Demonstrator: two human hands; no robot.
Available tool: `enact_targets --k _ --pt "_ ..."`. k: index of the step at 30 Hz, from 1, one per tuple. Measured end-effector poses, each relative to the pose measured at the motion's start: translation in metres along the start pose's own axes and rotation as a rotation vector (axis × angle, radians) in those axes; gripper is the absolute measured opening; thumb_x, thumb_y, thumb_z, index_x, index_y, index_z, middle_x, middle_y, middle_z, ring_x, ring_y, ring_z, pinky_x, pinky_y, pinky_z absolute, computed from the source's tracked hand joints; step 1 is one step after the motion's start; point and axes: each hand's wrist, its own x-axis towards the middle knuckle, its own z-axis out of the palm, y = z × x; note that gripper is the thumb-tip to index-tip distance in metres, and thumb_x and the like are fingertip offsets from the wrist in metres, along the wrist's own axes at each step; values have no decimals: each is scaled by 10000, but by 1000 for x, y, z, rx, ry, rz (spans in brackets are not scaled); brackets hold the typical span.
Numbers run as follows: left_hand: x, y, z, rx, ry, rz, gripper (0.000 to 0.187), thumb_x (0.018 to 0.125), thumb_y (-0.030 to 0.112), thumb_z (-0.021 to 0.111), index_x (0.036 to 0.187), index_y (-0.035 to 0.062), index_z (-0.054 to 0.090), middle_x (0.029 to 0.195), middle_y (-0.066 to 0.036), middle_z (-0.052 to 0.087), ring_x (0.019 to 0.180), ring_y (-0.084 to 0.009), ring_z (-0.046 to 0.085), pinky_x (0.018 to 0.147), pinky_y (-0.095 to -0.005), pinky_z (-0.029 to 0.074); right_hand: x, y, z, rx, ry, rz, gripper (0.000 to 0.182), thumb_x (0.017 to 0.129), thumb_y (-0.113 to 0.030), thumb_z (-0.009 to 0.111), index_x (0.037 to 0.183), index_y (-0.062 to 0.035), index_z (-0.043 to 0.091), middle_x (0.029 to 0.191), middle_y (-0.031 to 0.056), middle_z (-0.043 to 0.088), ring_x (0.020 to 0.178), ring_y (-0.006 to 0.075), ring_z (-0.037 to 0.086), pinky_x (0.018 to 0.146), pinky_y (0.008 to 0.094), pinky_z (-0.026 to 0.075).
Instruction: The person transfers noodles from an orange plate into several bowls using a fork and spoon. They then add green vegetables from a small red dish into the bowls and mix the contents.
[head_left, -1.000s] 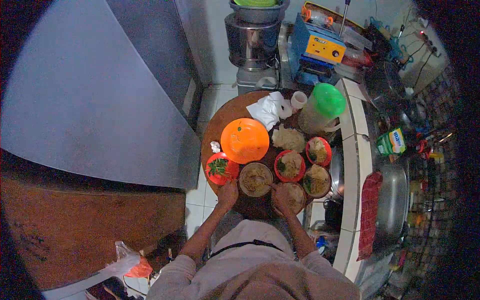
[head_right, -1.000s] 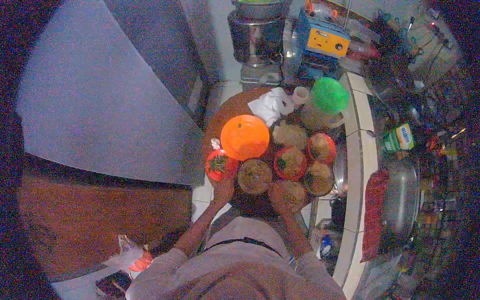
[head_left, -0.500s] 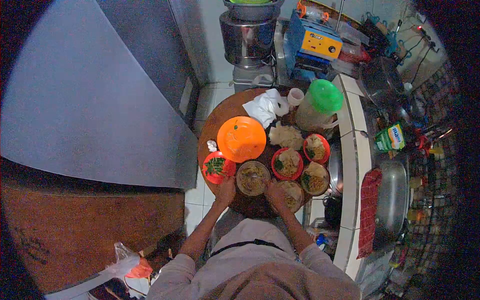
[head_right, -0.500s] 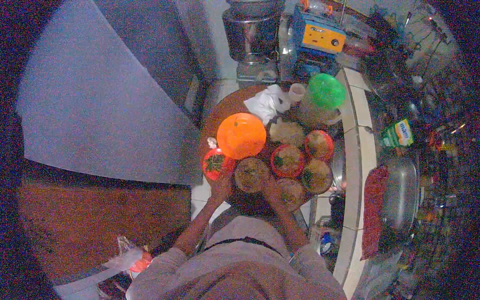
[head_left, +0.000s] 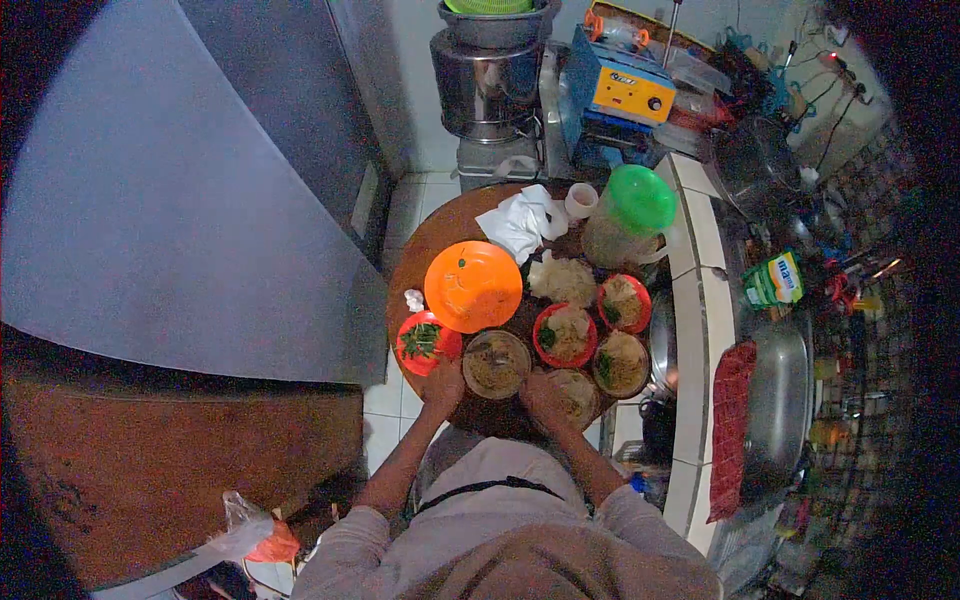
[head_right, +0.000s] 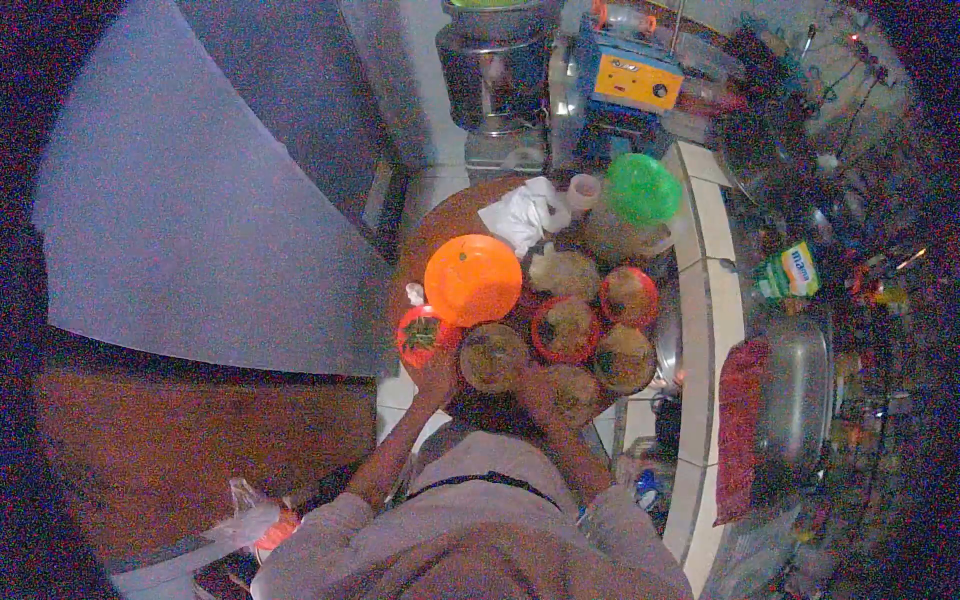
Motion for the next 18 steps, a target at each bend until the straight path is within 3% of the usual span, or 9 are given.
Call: enact_targets --k 2,5,9,11,12,14,16,17,18 --pt "-2 6 -8 -13 -3 -4 255 779 176 392 972 43 492 868 -212 513 712 -375 559 584 -480 460 2 -24 -54 95 -111 109 333 746 -144 462 1065 -55 496 728 183 485 664 339 511 579 428 425" --pt "-1 6 -10 -15 20 -15 250 777 175 394 965 46 497 856 -207 515 718 -369 558 591 -473 460 1 -9 -33 322 -234 156 301 735 -132 483 1018 -34 513 733 191 493 683 345 514 569 422 417" --pt "1 1 -1 -7 139 73 244 772 166 400 961 49 501 844 -203 520 732 -358 558 603 -459 461 -7 1 -7 166 -198 154 287 727 -116 494 1001 -37 527 743 193 498 682 346 514 566 418 409" --pt "4 -9 10 -9 230 162 241 767 157 405 960 50 502 838 -202 522 738 -353 558 608 -453 461 -23 10 2 285 288 -54 239 727 -118 500 945 -37 558 746 204 499 701 357 511 609 428 409" --pt "4 -14 15 -9 275 206 240 764 153 407 959 50 502 835 -201 523 741 -351 558 611 -450 462 -18 11 2 286 288 -53 239 727 -118 500 945 -37 558 746 204 499 701 357 511 609 428 409" --pt "5 -21 23 -12 363 294 238 759 145 412 958 50 503 830 -200 525 746 -346 558 616 -444 462 4 14 -4 200 -68 18 208 742 -133 494 904 -24 566 752 212 498 736 369 502 650 435 400" --pt "2 -22 20 -12 406 337 237 757 140 415 957 50 503 827 -200 526 749 -343 558 618 -441 462 15 -22 -67 245 -78 107 195 744 -133 491 881 -12 561 751 215 497 746 369 498 652 435 398" --pt "-3 -18 10 28 319 268 239 742 122 427 954 47 508 832 -200 531 760 -334 558 627 -431 462 17 -35 -90 288 -87 196 185 746 -132 488 858 -1 556 750 218 496 756 370 494 653 436 396" --pt "-5 -15 3 68 231 198 243 727 104 440 950 43 513 838 -200 536 771 -324 558 636 -422 462 18 -24 -64 290 -89 197 185 746 -132 488 858 -1 556 750 218 496 756 370 494 653 436 396"
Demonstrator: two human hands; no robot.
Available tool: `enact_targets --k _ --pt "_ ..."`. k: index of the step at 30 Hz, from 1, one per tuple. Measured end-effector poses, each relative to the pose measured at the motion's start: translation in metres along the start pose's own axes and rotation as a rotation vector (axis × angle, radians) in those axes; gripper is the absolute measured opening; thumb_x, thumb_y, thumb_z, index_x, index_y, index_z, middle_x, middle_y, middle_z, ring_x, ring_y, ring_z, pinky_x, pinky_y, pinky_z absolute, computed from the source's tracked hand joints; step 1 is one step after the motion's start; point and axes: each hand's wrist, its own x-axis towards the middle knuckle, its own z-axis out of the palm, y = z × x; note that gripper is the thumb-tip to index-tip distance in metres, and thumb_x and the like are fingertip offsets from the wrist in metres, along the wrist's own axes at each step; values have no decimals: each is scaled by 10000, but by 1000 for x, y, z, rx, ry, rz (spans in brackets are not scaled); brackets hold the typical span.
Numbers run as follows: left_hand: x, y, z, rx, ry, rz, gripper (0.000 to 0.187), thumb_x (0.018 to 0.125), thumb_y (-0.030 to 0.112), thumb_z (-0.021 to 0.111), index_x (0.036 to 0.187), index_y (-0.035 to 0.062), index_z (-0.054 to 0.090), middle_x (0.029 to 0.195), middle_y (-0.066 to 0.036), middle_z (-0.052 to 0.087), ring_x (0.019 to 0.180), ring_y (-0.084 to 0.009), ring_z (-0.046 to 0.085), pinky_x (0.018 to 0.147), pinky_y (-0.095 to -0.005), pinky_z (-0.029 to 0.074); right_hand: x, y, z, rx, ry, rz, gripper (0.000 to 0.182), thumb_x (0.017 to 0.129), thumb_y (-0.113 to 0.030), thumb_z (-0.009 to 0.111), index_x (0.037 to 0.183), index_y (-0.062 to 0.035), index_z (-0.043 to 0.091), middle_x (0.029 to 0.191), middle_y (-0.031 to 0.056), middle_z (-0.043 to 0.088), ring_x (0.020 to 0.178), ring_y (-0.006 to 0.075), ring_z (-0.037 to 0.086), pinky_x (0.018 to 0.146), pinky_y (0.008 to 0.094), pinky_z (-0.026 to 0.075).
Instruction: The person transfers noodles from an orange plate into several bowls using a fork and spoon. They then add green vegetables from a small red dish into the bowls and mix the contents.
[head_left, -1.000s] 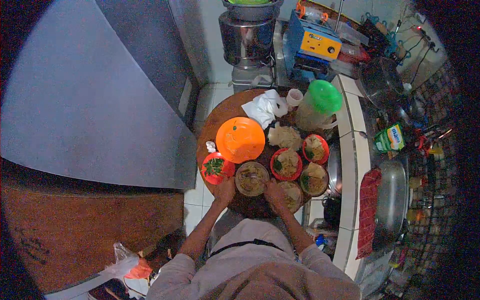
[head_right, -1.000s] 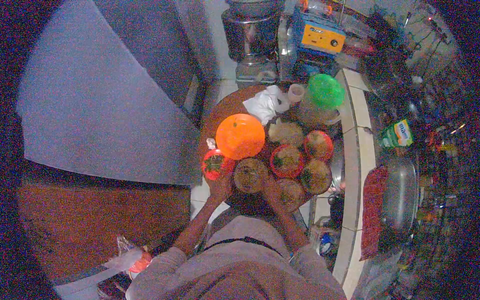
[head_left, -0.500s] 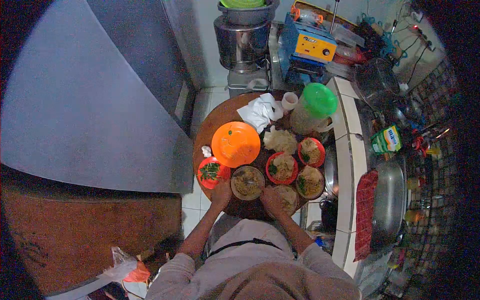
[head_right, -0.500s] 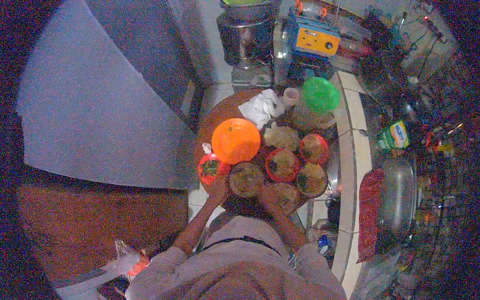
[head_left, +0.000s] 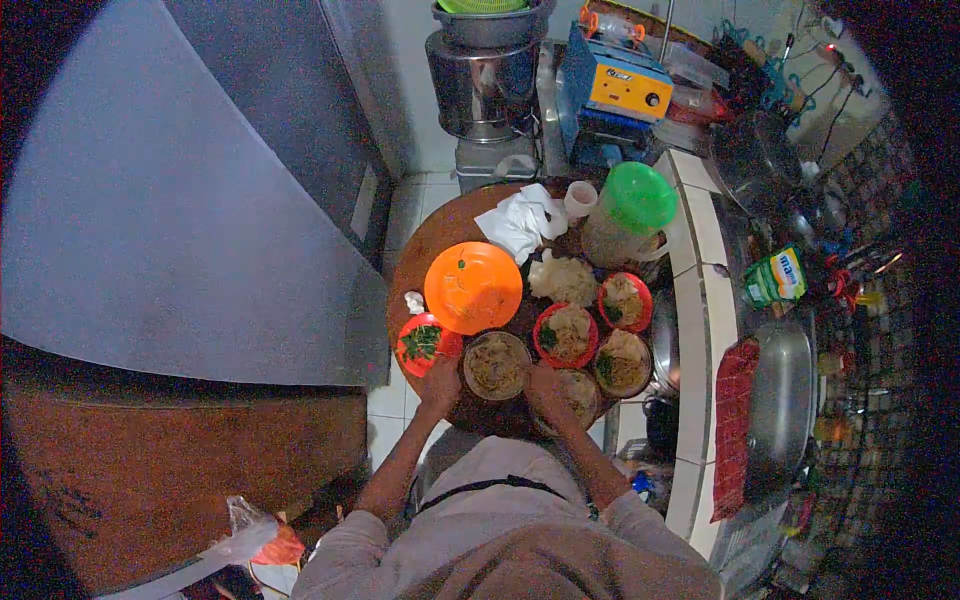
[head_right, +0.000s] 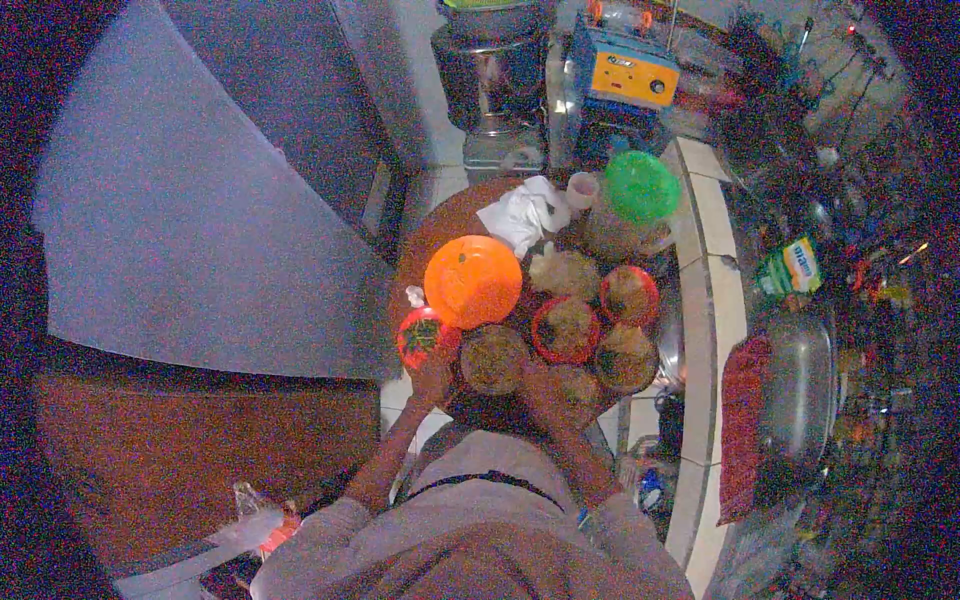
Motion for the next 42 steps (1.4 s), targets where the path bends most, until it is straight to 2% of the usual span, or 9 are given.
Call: enact_targets --k 2,5,9,12,18,26,33,35,42 --pt "0 3 -2 16 15 -38 242 717 98 447 940 43 521 836 -194 541 763 -324 559 630 -423 462 18 52 65 -230 -92 -33 221 746 -136 487 914 1 530 762 219 496 734 360 504 637 442 403" --pt "2 5 -8 27 -16 -70 238 713 100 448 928 47 535 830 -182 550 748 -329 561 621 -432 461 5 30 51 164 -71 4 261 761 -154 467 968 2 500 790 221 499 747 352 515 635 444 421" --pt "-1 2 2 1 97 -19 222 726 113 437 905 52 553 810 -182 556 732 -340 563 616 -452 456 -13 -7 30 -141 72 -199 303 757 -150 465 1022 -3 469 833 220 496 773 340 527 636 435 444" --pt "4 1 -2 -32 -102 -109 224 730 123 441 908 47 554 811 -197 549 744 -348 560 620 -458 454 -11 -12 27 -82 -188 27 342 731 -129 476 1065 -58 473 887 207 489 798 324 537 629 418 465" --pt "4 8 4 -33 37 -133 215 735 148 448 878 33 560 821 -212 537 743 -359 554 617 -459 451 -11 -12 18 -36 -348 171 421 719 -127 457 1137 -181 460 995 189 469 825 318 543 636 410 478" --pt "6 -25 55 -70 -130 -134 194 714 128 463 844 24 562 798 -198 542 708 -341 561 619 -443 453 -16 0 22 -253 -311 -8 258 716 -121 462 944 -67 571 715 200 549 635 338 568 584 453 464" --pt "-2 -8 12 -116 58 -133 245 726 95 446 937 66 566 814 -185 563 728 -346 559 658 -434 451 -16 -12 -21 -44 -272 150 317 845 -198 299 913 10 528 839 218 562 769 365 546 708 465 425" --pt "-2 -4 6 -164 1 -165 248 764 149 418 964 84 550 843 -155 563 769 -325 550 706 -440 414 -9 28 16 -130 51 -95 333 703 -166 505 1023 -75 529 791 195 542 685 319 546 573 438 439" --pt "-2 7 -3 -89 -21 -85 247 759 130 416 947 33 543 890 -213 540 754 -352 554 664 -439 451 -16 -8 -11 -252 -76 -6 381 696 -167 518 1076 -148 517 778 165 514 735 319 530 595 442 427"
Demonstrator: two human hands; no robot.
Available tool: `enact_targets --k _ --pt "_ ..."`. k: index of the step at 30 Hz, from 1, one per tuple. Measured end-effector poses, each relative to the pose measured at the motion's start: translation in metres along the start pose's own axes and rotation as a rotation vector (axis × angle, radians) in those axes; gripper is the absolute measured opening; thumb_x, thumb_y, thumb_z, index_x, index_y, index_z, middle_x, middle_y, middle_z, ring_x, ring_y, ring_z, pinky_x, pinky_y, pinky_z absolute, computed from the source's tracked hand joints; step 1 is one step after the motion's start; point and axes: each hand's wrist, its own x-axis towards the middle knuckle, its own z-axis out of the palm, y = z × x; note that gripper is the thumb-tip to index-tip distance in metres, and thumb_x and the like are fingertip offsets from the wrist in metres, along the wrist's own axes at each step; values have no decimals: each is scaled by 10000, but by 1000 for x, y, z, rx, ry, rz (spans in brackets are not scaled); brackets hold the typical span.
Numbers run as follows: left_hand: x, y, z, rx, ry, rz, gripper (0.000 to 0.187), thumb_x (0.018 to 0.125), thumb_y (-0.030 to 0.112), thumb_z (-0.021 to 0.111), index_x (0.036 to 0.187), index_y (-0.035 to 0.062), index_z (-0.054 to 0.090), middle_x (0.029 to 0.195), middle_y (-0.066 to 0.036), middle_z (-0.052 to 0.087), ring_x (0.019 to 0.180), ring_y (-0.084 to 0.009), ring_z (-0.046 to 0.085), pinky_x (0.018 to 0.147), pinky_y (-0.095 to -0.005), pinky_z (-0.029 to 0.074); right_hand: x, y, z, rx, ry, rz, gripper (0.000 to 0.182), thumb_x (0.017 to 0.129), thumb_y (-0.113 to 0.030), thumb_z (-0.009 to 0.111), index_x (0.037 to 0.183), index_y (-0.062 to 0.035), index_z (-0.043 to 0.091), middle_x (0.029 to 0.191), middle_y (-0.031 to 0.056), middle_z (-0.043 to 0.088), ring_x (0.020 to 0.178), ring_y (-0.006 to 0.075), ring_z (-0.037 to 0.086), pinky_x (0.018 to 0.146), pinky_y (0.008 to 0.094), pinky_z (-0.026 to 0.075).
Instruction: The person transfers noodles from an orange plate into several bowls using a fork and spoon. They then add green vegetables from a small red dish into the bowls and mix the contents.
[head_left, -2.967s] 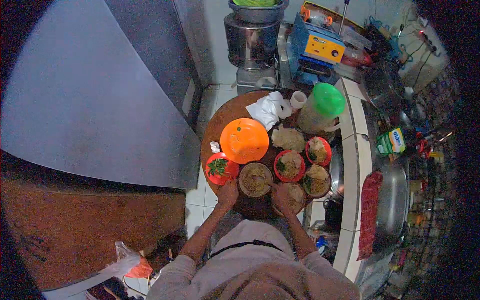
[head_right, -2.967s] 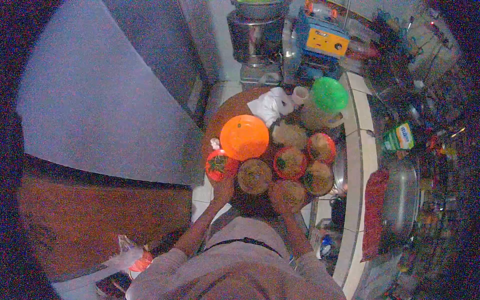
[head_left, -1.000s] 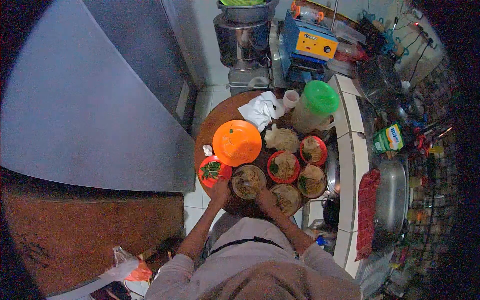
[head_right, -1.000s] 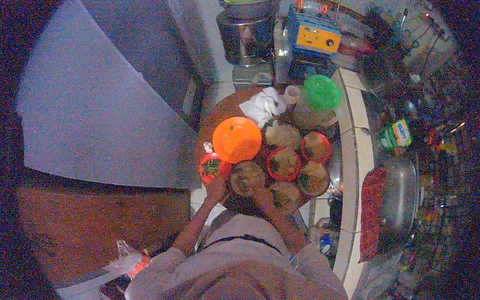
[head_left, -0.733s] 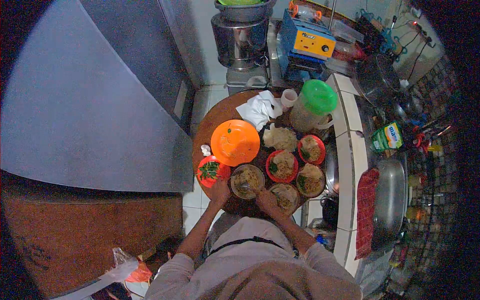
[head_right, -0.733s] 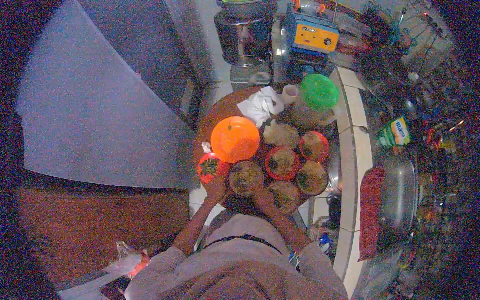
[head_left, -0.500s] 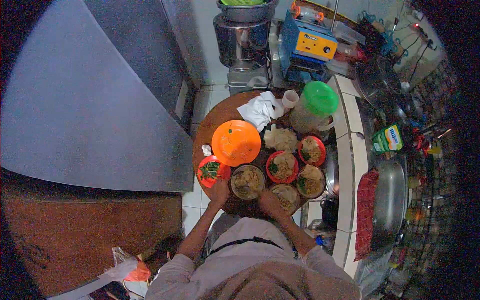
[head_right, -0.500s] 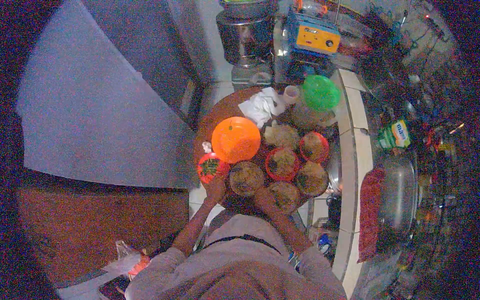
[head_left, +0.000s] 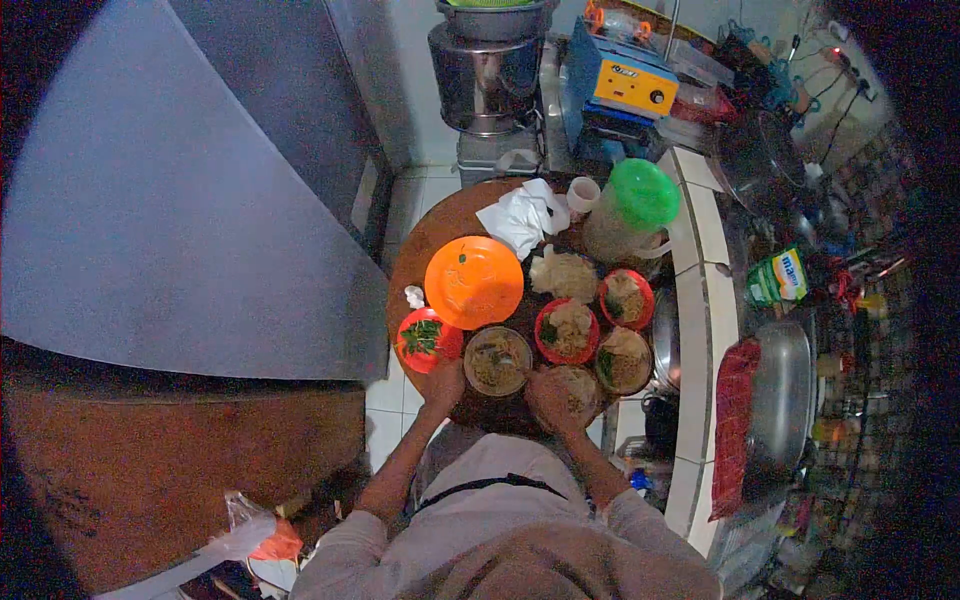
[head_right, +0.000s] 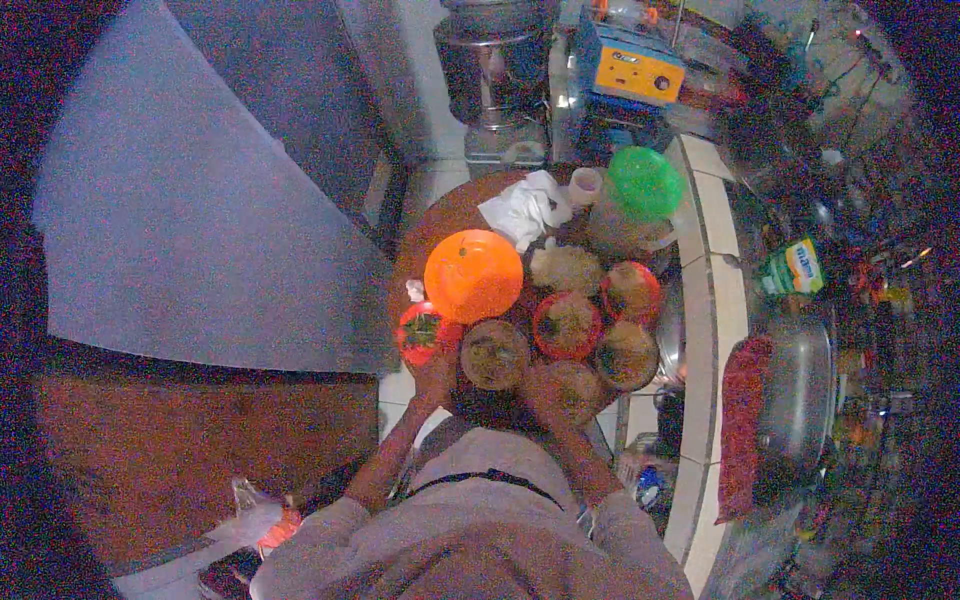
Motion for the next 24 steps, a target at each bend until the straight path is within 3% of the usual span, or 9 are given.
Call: enact_targets --k 6,8,9,11,12,14,17,22,24 --pt "11 14 -11 -10 -244 -159 265 767 131 400 975 21 522 906 -224 531 784 -360 545 685 -444 445 -9 22 43 -15 154 -75 390 694 -123 521 1083 -135 511 730 143 510 658 320 531 563 433 429" --pt "11 14 -12 -13 -230 -152 268 769 132 398 981 21 519 912 -224 530 793 -360 542 693 -445 441 -6 24 34 447 -197 -19 374 696 -101 513 1069 -114 515 703 129 520 587 317 519 555 415 432" --pt "11 14 -12 -18 -216 -143 271 771 133 396 987 21 516 917 -224 529 803 -360 539 701 -445 438 -18 56 92 447 -195 -19 374 696 -101 513 1069 -114 515 703 129 520 587 317 519 555 415 432" --pt "11 16 -11 -30 -189 -121 278 775 135 392 999 22 510 928 -223 526 821 -360 533 717 -446 431 -8 111 197 -296 488 -310 305 701 -89 496 1002 -82 547 694 140 537 562 310 508 569 396 435" --pt "10 16 -10 -34 -174 -112 281 777 136 390 1005 22 507 934 -222 525 830 -360 531 724 -447 427 -4 101 177 -296 489 -309 305 701 -89 496 1002 -82 547 694 140 537 562 310 508 569 396 435" --pt "9 14 -10 -41 -143 -97 288 780 138 386 1017 22 501 945 -222 523 849 -360 525 740 -448 421 7 56 96 100 -163 -61 223 708 -110 487 905 -58 580 716 168 549 596 316 527 562 400 439" --pt "7 12 -7 -54 -100 -74 298 786 141 379 1036 23 491 962 -221 520 877 -360 516 764 -450 410 -2 37 48 113 145 -125 196 714 -141 484 850 -55 596 710 175 552 642 323 547 552 427 437" --pt "-1 1 9 -71 -49 -47 312 793 145 371 1060 24 479 984 -219 516 914 -359 505 795 -452 397 21 28 19 93 -44 132 237 717 -165 475 902 -74 591 736 185 549 699 331 554 594 443 440" --pt "-3 -11 27 120 199 47 287 813 219 385 1064 158 510 929 -64 581 892 -251 531 885 -540 236 30 36 44 93 -86 154 250 718 -162 471 926 -83 586 746 189 548 703 329 554 614 438 443"
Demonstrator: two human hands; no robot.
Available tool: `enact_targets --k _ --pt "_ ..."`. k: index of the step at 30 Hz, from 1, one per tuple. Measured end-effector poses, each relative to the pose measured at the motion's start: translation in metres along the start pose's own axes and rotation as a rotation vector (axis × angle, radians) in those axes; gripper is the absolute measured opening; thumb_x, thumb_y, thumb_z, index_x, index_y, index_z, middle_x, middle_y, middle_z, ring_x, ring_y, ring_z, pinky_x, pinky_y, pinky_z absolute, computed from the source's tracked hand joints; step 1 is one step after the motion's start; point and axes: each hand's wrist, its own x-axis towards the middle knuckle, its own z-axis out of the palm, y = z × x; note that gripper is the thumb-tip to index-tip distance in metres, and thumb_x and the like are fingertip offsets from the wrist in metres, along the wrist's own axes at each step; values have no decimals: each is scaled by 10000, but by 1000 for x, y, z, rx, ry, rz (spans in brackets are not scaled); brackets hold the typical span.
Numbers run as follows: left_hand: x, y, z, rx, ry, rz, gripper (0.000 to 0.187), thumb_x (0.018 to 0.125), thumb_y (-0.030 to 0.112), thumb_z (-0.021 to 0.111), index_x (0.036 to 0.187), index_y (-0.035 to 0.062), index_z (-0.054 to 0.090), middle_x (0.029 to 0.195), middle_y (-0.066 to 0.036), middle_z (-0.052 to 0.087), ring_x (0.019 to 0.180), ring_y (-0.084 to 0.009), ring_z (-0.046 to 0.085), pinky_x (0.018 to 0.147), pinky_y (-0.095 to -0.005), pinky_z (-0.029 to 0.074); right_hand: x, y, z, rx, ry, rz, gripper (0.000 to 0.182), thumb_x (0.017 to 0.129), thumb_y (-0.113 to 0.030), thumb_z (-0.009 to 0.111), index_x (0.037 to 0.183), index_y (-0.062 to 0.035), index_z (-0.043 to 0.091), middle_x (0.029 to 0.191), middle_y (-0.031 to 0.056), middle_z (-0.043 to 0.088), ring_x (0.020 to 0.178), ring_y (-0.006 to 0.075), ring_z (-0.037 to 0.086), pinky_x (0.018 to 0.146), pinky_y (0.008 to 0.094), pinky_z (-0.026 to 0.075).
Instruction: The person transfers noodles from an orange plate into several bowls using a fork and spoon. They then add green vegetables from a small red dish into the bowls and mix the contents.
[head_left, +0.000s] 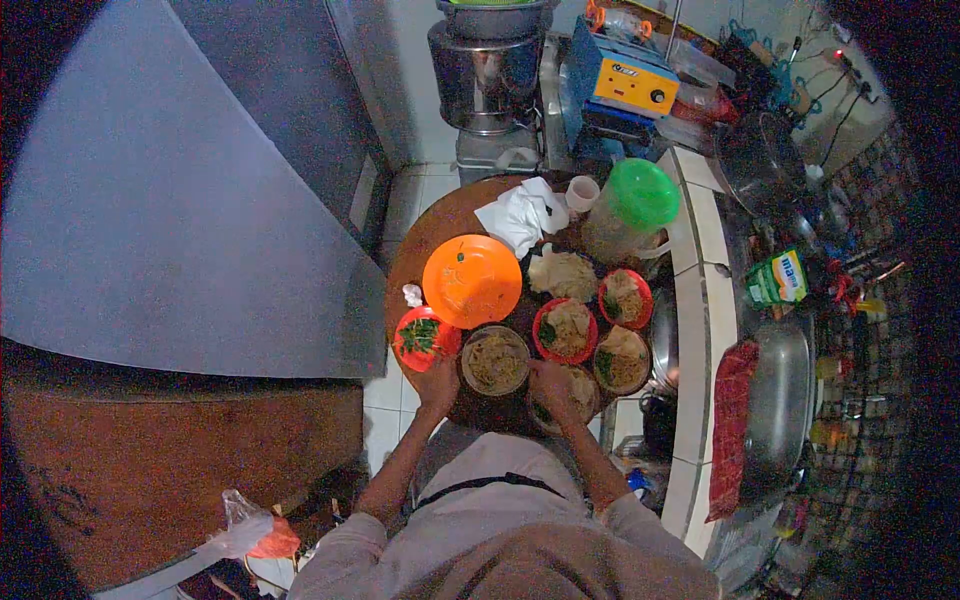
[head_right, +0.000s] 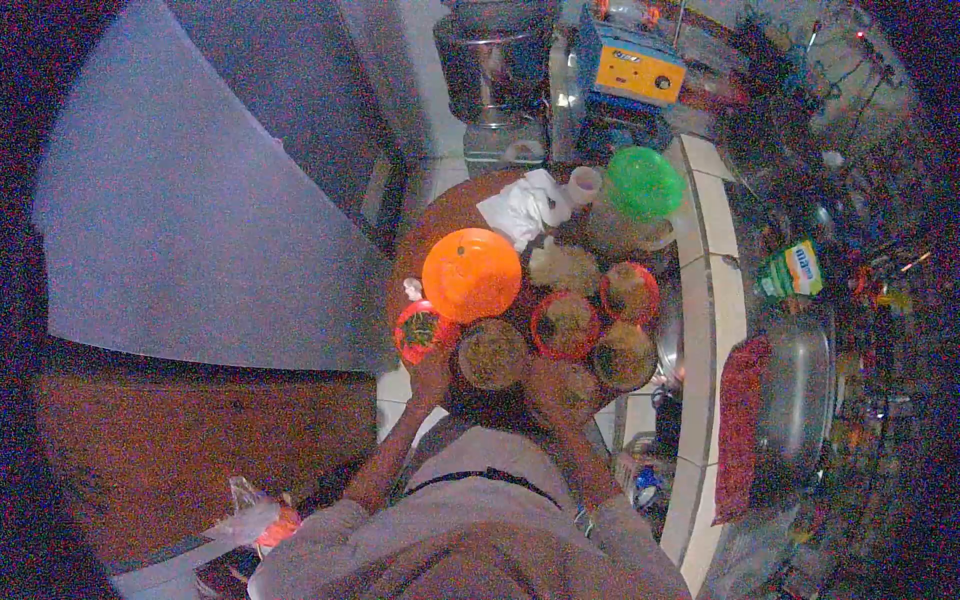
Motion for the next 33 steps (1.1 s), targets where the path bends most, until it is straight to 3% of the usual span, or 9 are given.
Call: enact_targets --k 3,5,7,9,16,18,24,30,33 --pt "-7 -9 4 -267 -79 -61 287 810 214 398 1071 159 503 920 -78 577 870 -251 541 887 -543 234 4 9 24 -56 136 -50 284 719 -169 472 980 -124 575 751 179 550 698 320 558 615 431 449" --pt "-4 -10 8 -40 -12 -42 280 809 211 403 1062 156 508 902 -87 575 854 -258 546 861 -501 292 6 14 27 -124 180 -233 311 717 -169 484 1016 -166 567 741 155 557 681 309 562 596 430 455" --pt "-3 -11 8 186 54 -24 273 808 208 409 1054 153 513 885 -95 574 837 -264 551 835 -459 350 -8 -5 -1 -72 72 -133 320 716 -166 491 1028 -176 564 735 153 556 686 310 564 599 432 456" --pt "-5 -10 0 -38 -26 -62 254 803 219 425 1022 138 525 834 -114 565 795 -288 553 736 -413 423 -14 -18 -18 -22 -37 -35 330 715 -164 498 1039 -186 560 728 152 555 690 311 565 601 433 458" --pt "-2 -1 -15 -85 -158 -176 234 781 229 468 971 114 542 810 -128 551 764 -301 547 683 -426 437 -16 -23 -27 -51 20 -16 266 738 -213 503 985 -165 590 786 161 549 701 319 566 623 426 459" --pt "0 2 -19 -69 -238 -219 261 765 156 445 991 73 546 962 -171 554 883 -314 537 771 -416 425 -13 -27 -25 -12 63 -33 261 738 -217 504 976 -162 594 816 158 547 692 320 565 625 425 461" --pt "3 2 -19 -181 -76 -41 247 801 153 402 991 67 534 908 -189 547 829 -335 540 729 -441 429 -13 -34 7 -382 110 -259 300 703 -175 513 989 -102 563 817 186 536 724 327 560 657 435 455" --pt "7 7 -34 -145 -216 -123 232 796 149 412 971 51 530 857 -179 556 756 -334 554 672 -435 448 -30 -41 -7 -16 126 -324 329 688 -122 492 999 -20 512 833 201 536 698 339 557 667 441 447" --pt "-1 -4 -16 -168 -91 -77 239 776 144 438 977 50 528 849 -173 561 762 -324 556 670 -432 449 -31 -46 -26 55 -168 -138 302 686 -123 492 969 -23 528 854 201 536 741 347 552 673 441 443"
